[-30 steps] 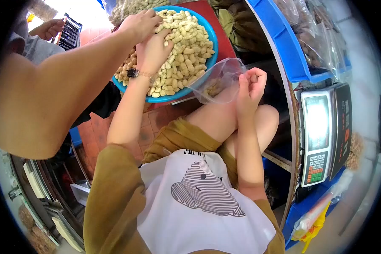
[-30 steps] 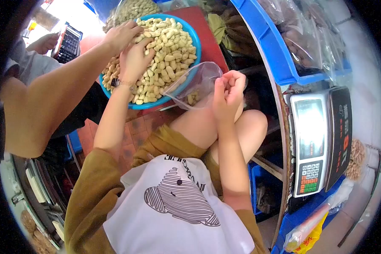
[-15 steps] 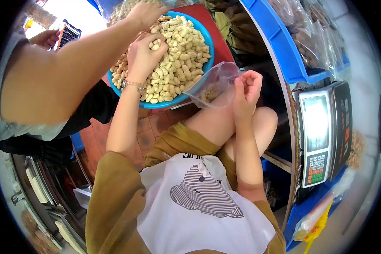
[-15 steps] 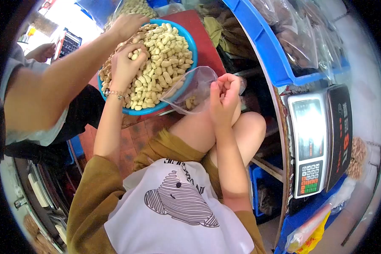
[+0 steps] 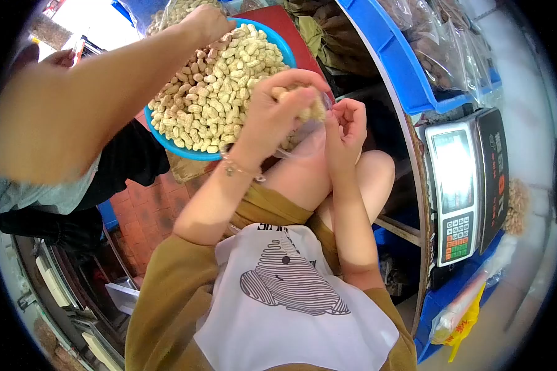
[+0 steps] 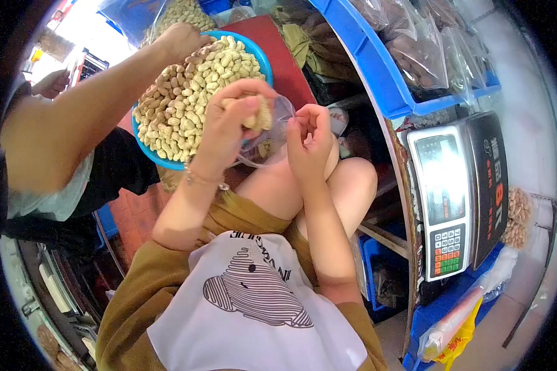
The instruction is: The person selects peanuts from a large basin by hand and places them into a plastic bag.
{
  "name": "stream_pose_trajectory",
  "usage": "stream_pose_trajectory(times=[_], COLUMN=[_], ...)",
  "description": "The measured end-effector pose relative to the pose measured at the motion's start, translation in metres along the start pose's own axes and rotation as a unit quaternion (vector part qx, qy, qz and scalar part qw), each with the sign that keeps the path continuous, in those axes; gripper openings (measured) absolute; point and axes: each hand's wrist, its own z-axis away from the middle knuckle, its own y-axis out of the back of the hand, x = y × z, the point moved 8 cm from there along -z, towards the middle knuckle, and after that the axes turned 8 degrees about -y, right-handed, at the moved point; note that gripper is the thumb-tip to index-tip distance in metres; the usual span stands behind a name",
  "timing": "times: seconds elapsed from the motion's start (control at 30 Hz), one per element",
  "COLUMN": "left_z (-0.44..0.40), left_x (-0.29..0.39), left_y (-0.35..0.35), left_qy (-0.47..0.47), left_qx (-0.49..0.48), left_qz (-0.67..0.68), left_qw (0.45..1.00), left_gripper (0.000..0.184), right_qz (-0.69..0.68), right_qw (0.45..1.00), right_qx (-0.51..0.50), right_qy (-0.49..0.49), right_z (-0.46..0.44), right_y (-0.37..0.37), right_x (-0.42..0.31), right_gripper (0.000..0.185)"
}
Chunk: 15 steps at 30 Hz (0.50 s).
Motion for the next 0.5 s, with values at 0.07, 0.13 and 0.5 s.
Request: stream_pose_trajectory(times=[0.07, 0.13, 0.5], left_z=[0.003, 0.002, 0.003], left_x=[-0.009, -0.01, -0.007], left_y=[-0.017, -0.025, -0.012], left_qy=[0.024, -0.072, -0.184], left_qx=[0.012, 0.017, 0.041], left_qz=[0.021, -0.084, -0.369], left_qw=[0.999, 0.994, 0.91], left_gripper=[0.013, 0.014, 0.015], right_qz=[-0.01, -0.043, -0.061], right_qw=[1.0, 0.999, 0.996], right_qx=[0.011, 0.008, 0.033], right_qy=[0.007, 0.001, -0.055], right_z=[-0.001, -0.001, -0.011], right_y=[0.002, 0.002, 0.023], right_x=[-0.001, -0.004, 0.006], right_gripper=[0.016, 0.016, 0.015])
